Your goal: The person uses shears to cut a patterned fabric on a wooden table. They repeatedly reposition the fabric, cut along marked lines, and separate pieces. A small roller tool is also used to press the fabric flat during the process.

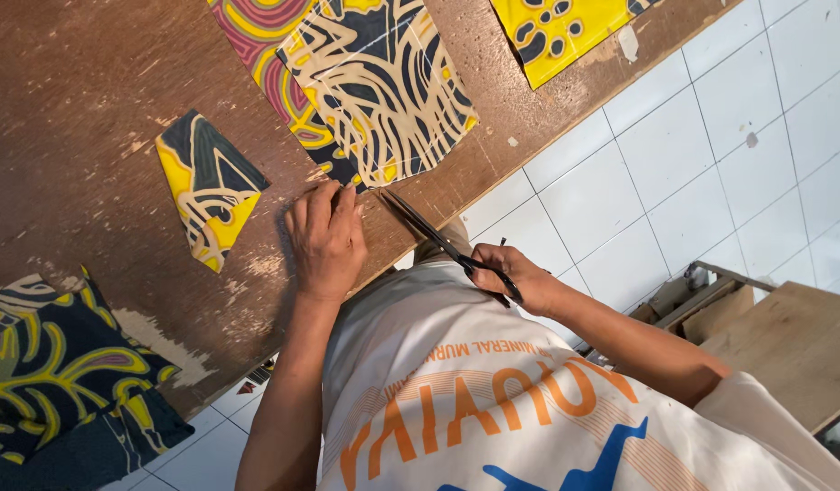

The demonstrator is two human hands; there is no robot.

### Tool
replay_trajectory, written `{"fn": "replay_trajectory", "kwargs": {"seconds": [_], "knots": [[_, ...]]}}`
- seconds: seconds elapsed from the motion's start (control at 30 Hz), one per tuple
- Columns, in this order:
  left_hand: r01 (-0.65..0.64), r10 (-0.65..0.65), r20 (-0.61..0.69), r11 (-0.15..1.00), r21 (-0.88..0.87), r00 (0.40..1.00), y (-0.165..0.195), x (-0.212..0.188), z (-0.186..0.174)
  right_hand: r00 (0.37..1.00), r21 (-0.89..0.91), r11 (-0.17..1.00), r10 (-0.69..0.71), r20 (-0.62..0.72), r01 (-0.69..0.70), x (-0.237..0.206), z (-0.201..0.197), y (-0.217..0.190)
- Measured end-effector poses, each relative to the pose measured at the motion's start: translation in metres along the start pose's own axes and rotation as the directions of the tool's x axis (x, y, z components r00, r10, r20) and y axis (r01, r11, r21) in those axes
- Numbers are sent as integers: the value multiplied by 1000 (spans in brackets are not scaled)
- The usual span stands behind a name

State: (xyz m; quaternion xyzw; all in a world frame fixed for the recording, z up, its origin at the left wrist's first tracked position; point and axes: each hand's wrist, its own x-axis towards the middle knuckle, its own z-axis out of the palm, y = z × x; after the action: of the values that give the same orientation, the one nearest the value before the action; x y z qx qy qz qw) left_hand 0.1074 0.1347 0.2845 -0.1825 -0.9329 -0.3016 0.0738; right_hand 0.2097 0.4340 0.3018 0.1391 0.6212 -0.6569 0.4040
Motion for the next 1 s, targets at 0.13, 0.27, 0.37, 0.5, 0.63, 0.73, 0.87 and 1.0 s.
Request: {"fn": "replay_trajectory", "kwargs": {"seconds": [0.13,0.27,0.37,0.5,0.63,0.73,0.87,1.0], "knots": [[-69,69,16,998,-12,997,-12,-1,-4,997,85,996,-22,-76,29,14,45,4],[-106,106,-1,994,-4,994,-17,1,-4,993,63,998,-9,-120,17,16,66,2],[-111,111,-12,994,3,994,-21,2,-4,992,38,999,2,-127,3,15,72,0],[-119,119,-43,993,-15,992,-27,3,-4,996,90,996,-16,-93,25,9,74,2],[-99,98,-38,995,-14,994,-31,4,-1,997,86,995,-34,-76,41,1,70,4],[-90,90,-13,996,-15,996,-33,5,2,997,84,996,-28,-66,33,-5,68,3],[-31,33,22,995,-92,999,-35,6,4,998,58,998,-15,-68,19,2,71,2],[-43,47,23,985,-169,999,-34,7,0,997,-2,1000,-18,-78,17,18,75,0]]}}
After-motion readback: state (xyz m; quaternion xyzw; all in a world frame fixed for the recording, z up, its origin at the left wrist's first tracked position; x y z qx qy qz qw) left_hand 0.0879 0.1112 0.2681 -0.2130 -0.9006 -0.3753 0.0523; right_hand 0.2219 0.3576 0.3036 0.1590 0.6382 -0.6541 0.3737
